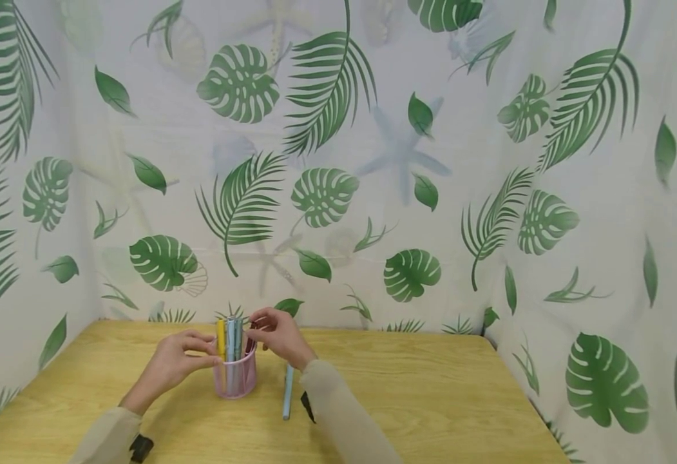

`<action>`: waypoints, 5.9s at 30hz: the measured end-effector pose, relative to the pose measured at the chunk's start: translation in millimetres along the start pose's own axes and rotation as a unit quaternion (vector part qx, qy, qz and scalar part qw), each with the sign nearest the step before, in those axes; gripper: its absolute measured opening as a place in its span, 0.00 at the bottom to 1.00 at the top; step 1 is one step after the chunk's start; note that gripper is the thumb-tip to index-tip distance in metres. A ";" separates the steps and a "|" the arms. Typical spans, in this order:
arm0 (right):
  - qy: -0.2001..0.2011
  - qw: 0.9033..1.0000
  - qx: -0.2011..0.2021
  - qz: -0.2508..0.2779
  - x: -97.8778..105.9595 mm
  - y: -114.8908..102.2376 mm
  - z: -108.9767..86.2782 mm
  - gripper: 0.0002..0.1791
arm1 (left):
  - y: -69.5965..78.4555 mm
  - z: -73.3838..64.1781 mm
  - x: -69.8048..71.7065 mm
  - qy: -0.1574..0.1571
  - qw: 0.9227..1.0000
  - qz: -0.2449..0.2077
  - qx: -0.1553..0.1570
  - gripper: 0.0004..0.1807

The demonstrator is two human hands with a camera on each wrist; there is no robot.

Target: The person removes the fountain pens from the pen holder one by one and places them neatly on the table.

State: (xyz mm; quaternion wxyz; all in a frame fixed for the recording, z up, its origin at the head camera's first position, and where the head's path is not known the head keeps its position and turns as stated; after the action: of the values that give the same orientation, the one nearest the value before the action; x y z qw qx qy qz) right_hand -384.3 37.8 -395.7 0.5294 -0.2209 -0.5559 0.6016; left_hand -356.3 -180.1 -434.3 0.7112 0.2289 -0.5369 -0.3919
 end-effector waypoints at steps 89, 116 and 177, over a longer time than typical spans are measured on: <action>0.209 0.942 0.057 0.257 54.3 26.1 4.2 0.17 | -0.1 -8.7 -4.9 0.002 1.000 -0.023 0.017 0.08; 0.182 0.962 -0.015 0.202 81.3 62.2 -20.4 0.16 | -0.5 -6.8 -3.3 -0.004 1.000 -0.001 0.012 0.08; 0.068 0.973 -0.220 0.000 82.9 106.9 -30.6 0.16 | 0.6 1.4 3.2 -0.009 1.000 0.016 -0.012 0.08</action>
State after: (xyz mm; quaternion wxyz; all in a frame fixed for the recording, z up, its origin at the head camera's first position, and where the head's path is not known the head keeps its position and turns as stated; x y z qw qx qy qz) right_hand -428.4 143.3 -474.1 0.5042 -0.3723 -0.6371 0.4486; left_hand -357.1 -182.2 -431.5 0.7153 0.2079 -0.5424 -0.3886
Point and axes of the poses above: each hand's wrist, its own z-axis towards the middle knuckle, its own x-axis out of the back of the hand, y = z × x, the point moved 3 cm from there along z, towards the middle knuckle, and after that the axes turned 4 degrees about x, right-handed, at the moved point
